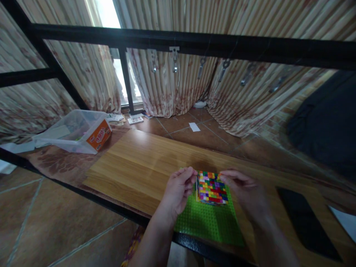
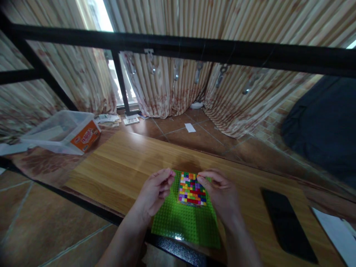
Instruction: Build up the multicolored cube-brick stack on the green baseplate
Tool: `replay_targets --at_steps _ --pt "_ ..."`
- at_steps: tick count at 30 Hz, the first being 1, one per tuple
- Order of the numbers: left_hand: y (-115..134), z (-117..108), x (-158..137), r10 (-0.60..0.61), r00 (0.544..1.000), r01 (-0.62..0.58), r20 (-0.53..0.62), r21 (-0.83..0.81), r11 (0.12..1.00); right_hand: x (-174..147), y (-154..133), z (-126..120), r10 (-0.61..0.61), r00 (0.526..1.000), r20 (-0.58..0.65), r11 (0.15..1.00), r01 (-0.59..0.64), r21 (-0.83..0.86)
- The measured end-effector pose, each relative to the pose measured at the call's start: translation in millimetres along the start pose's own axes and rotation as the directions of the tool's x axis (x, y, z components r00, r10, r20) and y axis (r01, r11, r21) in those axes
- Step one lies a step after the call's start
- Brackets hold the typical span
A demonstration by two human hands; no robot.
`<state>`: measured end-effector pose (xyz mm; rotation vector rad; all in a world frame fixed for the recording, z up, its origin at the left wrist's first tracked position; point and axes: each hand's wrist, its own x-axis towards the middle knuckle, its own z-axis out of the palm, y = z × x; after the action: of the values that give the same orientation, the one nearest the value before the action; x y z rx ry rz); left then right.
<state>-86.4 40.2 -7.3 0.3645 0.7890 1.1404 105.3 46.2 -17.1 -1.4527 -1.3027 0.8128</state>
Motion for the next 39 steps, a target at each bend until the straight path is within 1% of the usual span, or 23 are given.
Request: replay_targets --at_steps 2,4,8,11,14,17,19,21,23,27,30,32,34,36,39 --pt "0 -3 3 0.039 0.997 -0.040 -0.067 -0.025 0.999 4 11 -3 -0.074 0.997 -0.005 0.992 0.073 -0.104" --pt "-1 -4 5 0.047 0.994 -0.051 -0.095 -0.039 0.998 5 19 -2 -0.117 0.993 0.031 0.980 0.121 -0.158" --pt "-4 0 5 0.031 0.995 -0.035 -0.099 -0.041 0.999 3 26 8 -0.130 0.986 0.101 0.969 0.148 -0.199" --pt "-5 2 4 0.021 0.996 -0.025 -0.090 -0.042 0.999 3 28 15 -0.125 0.988 0.092 0.972 0.141 -0.189" --pt "-5 3 4 0.015 0.996 -0.019 -0.085 -0.047 0.999 5 28 18 -0.107 0.992 0.067 0.981 0.117 -0.156" --pt "-5 3 3 0.010 0.996 -0.014 -0.086 -0.046 0.999 7 27 19 -0.069 0.995 0.068 0.991 0.076 -0.109" --pt "-6 4 3 0.012 0.997 -0.015 -0.083 -0.042 0.999 7 25 19 0.008 0.995 0.097 0.998 -0.002 -0.062" --pt "-7 4 3 0.011 0.997 -0.015 -0.080 -0.041 0.999 6 23 20 0.104 0.984 0.142 0.994 -0.101 -0.027" --pt "-8 4 3 0.007 0.997 -0.010 -0.075 -0.038 0.999 6 21 20 0.160 0.973 0.168 0.987 -0.161 -0.008" --pt "-10 5 2 -0.004 0.998 0.004 -0.060 -0.014 1.000 8 20 22 0.156 0.975 0.156 0.987 -0.160 0.015" --pt "-12 6 2 -0.009 0.999 0.010 -0.052 0.017 1.000 9 22 22 0.153 0.974 0.169 0.988 -0.153 -0.008" --pt "-13 6 2 -0.010 0.999 0.012 -0.047 0.039 0.999 9 22 21 0.129 0.976 0.174 0.992 -0.124 -0.036" --pt "-15 6 2 -0.014 0.999 0.016 -0.033 0.058 0.998 7 21 18 0.064 0.985 0.162 0.996 -0.053 -0.070" --pt "-16 7 2 -0.016 1.000 0.017 -0.014 0.072 0.997 4 16 15 -0.047 0.990 0.136 0.993 0.061 -0.102" --pt "-17 7 1 -0.034 0.999 0.032 0.031 0.084 0.996 -1 3 12 -0.213 0.966 0.144 0.965 0.231 -0.125"
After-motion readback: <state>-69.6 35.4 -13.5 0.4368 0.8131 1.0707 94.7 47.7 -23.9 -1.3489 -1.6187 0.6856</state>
